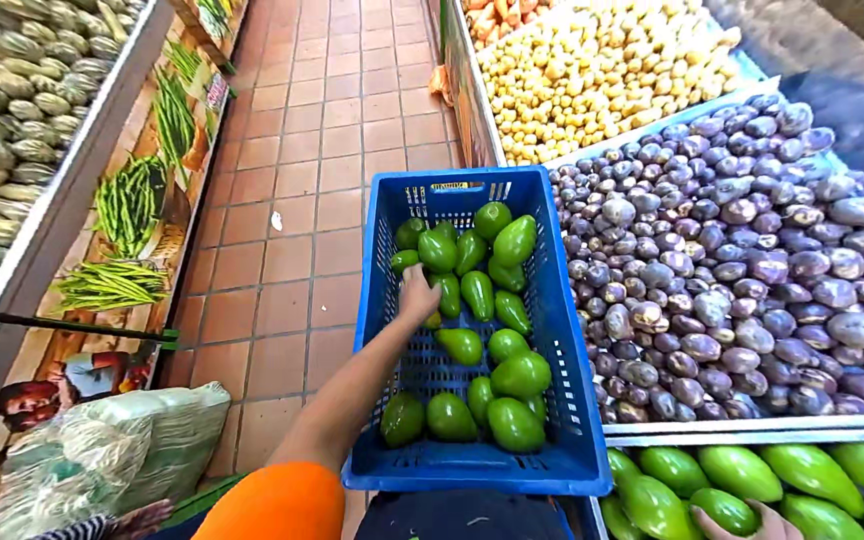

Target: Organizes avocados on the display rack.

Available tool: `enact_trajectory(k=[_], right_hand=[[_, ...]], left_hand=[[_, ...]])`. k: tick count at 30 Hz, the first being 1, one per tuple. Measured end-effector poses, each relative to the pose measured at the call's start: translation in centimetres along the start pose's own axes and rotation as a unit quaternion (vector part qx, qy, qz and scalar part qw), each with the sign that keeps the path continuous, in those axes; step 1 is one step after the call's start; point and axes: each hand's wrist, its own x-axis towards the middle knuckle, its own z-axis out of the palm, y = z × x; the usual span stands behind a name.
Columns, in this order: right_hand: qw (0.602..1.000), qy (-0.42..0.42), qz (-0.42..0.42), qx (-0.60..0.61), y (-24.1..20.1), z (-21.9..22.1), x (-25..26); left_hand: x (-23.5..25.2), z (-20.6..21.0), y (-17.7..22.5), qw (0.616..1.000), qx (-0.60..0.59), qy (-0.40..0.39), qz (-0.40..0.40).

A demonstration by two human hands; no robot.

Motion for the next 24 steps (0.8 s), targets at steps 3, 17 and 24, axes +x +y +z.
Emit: enact_trajectory(k=[3,17,24], right_hand=[[0.999,-0.006,0.033,-0.011,-0.3,0.4,0.6],[0.499,-0.194,-0.085,0.840,-18.1,-9.6,-8.3],[0.256,-0.388,-0.114,0.878,-24.5,-7.1,-12.7]], left_hand=[[4.5,-0.3,1.4,0.998,0.048,0.032,0.010],[13.7,6.2,13.3,0.979,-0.139,-0.146,0.019],[6.7,7.4,10.4,0.975,-0.191,-0.072,0.085]])
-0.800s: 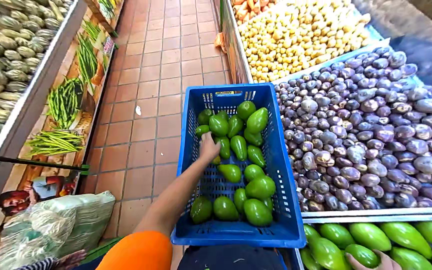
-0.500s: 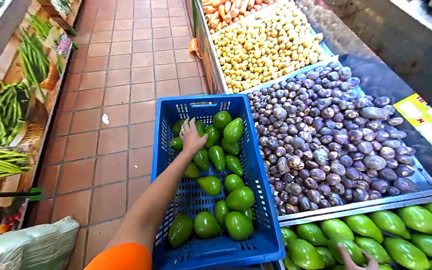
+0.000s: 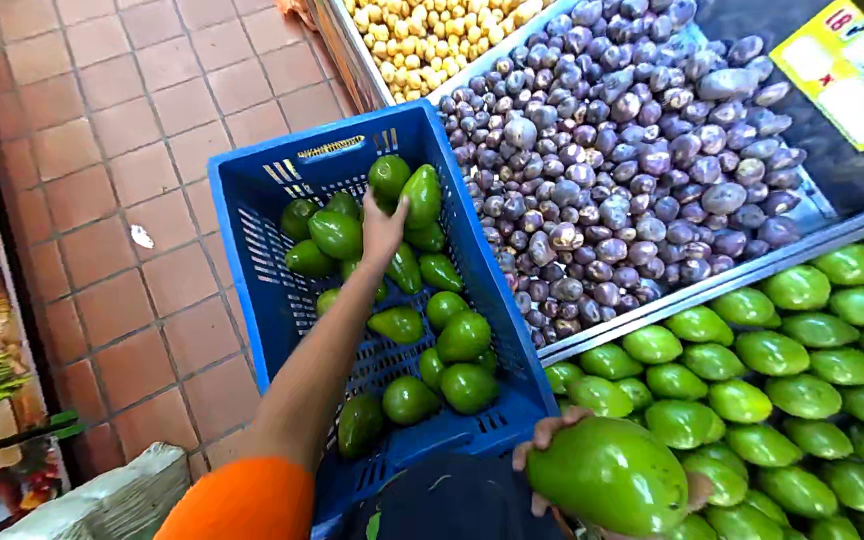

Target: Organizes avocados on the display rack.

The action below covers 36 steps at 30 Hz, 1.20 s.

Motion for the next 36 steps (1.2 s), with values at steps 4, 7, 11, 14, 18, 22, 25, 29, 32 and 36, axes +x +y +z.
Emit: enact_trajectory(k=[4,7,11,14,18,22,25,29,32,36], right_hand=[[0.998,0.044,-0.048,0.021,0.0,0.2,-4.3],[0.991,0.099,-0.064,0.057,0.5,0.4,-8.3],[0.988,0.105,-0.077,0.080,2.0,-0.2,-10.8],[0.987,0.117,-0.082,0.069,2.9,-0.2,-11.0],[0.986,0.105,-0.126,0.013,2.7,-0.6,-14.0],[0.974,0.132,-0.183,0.009,2.6,-2.7,-18.0],[0.965,0.175,-0.195,0.025,1.6,-5.1,-20.4],[0.929,0.303,-0.205,-0.054,-1.7,-8.3,-22.6],[0.786,0.458,-0.107,-0.401,-6.7,-9.2,-22.3],[0.446,0.453,-0.007,-0.772,-12.3,-13.3,-18.8]], left_hand=[[-11.5,0.0,-2.8,0.975,-0.022,-0.219,0.017],[-17.0,1.4,-4.0,0.925,0.032,-0.379,0.007],[-19.4,5.0,-5.3,0.912,0.237,-0.313,0.120],[-18.4,4.8,-4.6,0.886,0.355,-0.242,0.175],[-19.5,0.8,-1.0,0.960,0.176,-0.218,0.007],[-20.9,-5.4,2.1,0.959,-0.105,-0.262,-0.007],[-22.0,-4.3,7.8,0.911,-0.182,-0.367,0.046],[-25.7,6.7,15.6,0.919,-0.011,-0.385,0.090],[-28.2,19.8,15.7,0.883,0.140,-0.417,0.161],[-28.1,35.4,8.1,0.856,0.184,-0.464,0.136]])
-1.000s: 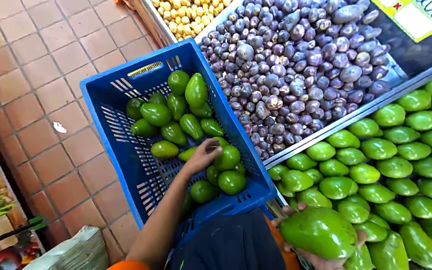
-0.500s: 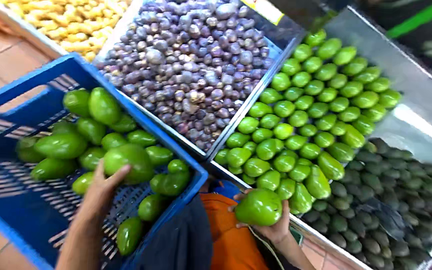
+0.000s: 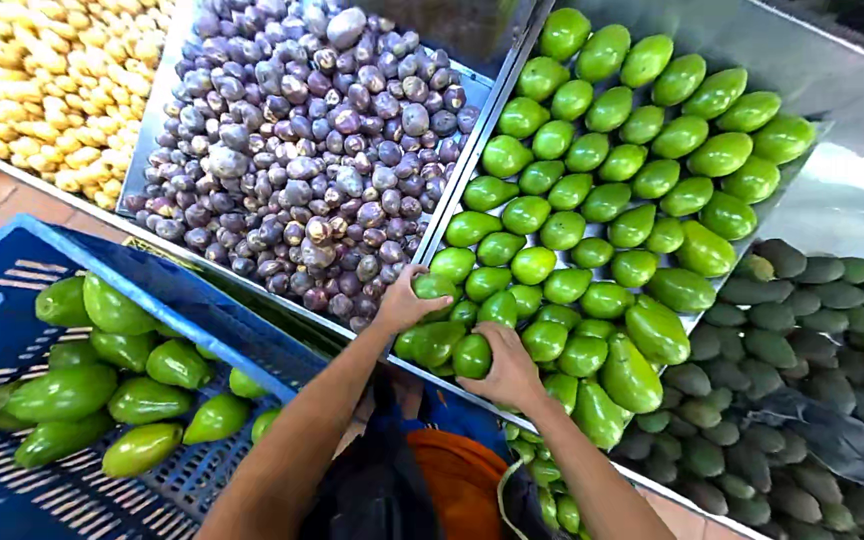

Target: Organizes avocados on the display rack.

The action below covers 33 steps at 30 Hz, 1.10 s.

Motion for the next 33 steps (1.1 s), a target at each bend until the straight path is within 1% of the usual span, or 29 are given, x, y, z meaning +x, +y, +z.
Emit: enact_trajectory(k=[2,4,6,9,10,12,15,19,21,23,25,26,28,30,31,33], right_hand=[[0.996,0.017,-0.041,-0.073,0.7,0.9,3.7],[0.994,-0.001,-0.049,-0.099,0.9,1.3,6.4],[0.991,-0.034,-0.048,-0.119,1.4,1.5,7.8],[0.988,-0.056,-0.042,-0.136,3.6,1.5,8.4],[0.988,-0.061,-0.036,-0.135,4.6,1.3,8.4],[0.988,-0.066,-0.016,-0.141,6.4,1.0,8.6],[0.983,-0.067,0.018,-0.167,7.8,1.2,9.4],[0.978,-0.079,0.060,-0.183,7.5,0.8,9.0],[0.977,-0.059,0.091,-0.182,7.8,0.4,8.1],[0.977,-0.020,0.110,-0.182,8.5,-0.1,6.8],[0.974,0.012,0.107,-0.200,9.2,-0.4,5.8],[0.971,0.014,0.104,-0.215,9.3,-0.6,5.5],[0.965,-0.005,0.113,-0.238,8.8,-1.1,5.2],[0.959,-0.051,0.122,-0.249,7.4,-1.8,5.5],[0.963,-0.070,0.108,-0.238,6.4,-1.9,5.8],[0.979,-0.074,0.046,-0.183,4.8,-1.1,6.6]], left_hand=[[3.3,2.9,-2.6,0.997,-0.065,-0.024,-0.025],[4.4,4.5,-4.7,0.992,-0.114,-0.041,-0.042],[4.4,4.9,-6.3,0.981,-0.177,-0.053,-0.065],[4.1,4.0,-6.8,0.966,-0.238,-0.071,-0.072],[3.6,3.9,-6.3,0.968,-0.231,-0.064,-0.076],[2.0,4.4,-4.9,0.980,-0.180,-0.023,-0.086],[0.3,6.7,-5.7,0.992,-0.115,0.043,-0.030],[0.2,8.3,-6.6,0.994,-0.085,0.064,-0.005],[0.3,9.0,-6.7,0.994,-0.070,0.087,0.001],[0.4,10.1,-6.4,0.990,-0.032,0.139,0.005],[0.2,11.4,-6.0,0.982,0.007,0.187,0.003],[0.0,11.8,-5.7,0.979,0.026,0.202,-0.001],[-0.4,12.3,-5.1,0.973,0.066,0.219,-0.009],[-0.4,12.2,-4.6,0.973,0.075,0.217,-0.013],[-0.3,12.0,-4.5,0.974,0.075,0.214,-0.012],[0.1,11.5,-4.9,0.976,0.058,0.208,-0.003]])
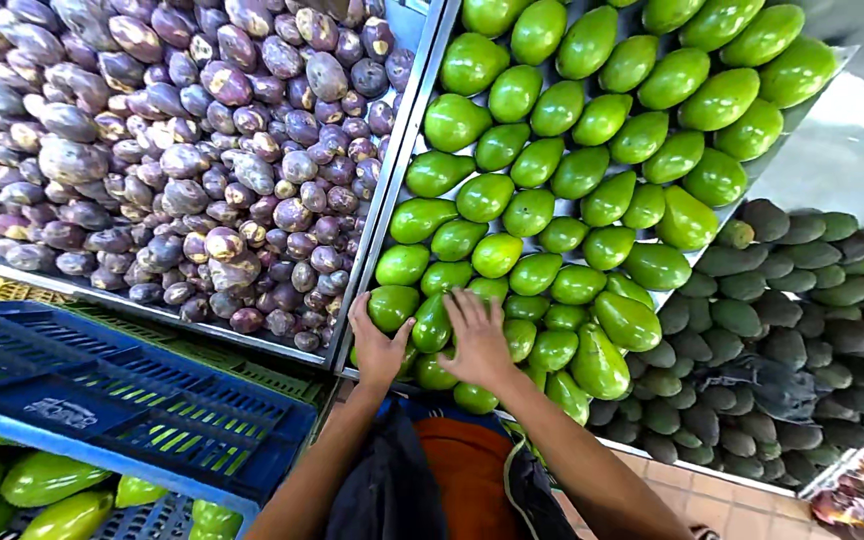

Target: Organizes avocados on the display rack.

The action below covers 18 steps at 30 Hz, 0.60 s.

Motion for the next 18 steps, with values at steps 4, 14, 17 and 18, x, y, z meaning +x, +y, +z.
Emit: enact_trajectory(k=[4,14,17,18], right_hand=[[1.000,-0.008,-0.015,0.021,-2.2,1.1,2.3],[0.986,-0.038,0.152,-0.047,-5.8,0.3,3.6],[0.986,-0.051,0.150,-0.053,-5.1,1.1,4.2],[0.988,-0.045,0.142,-0.048,-4.8,1.3,4.1]], left_hand=[[0.7,0.2,-0.6,0.999,-0.051,-0.010,-0.004],[2.0,-1.9,-1.7,0.984,-0.174,-0.026,-0.033],[2.4,-2.0,-1.5,0.983,-0.167,-0.059,-0.043],[2.5,-2.0,-1.5,0.983,-0.164,-0.075,-0.040]])
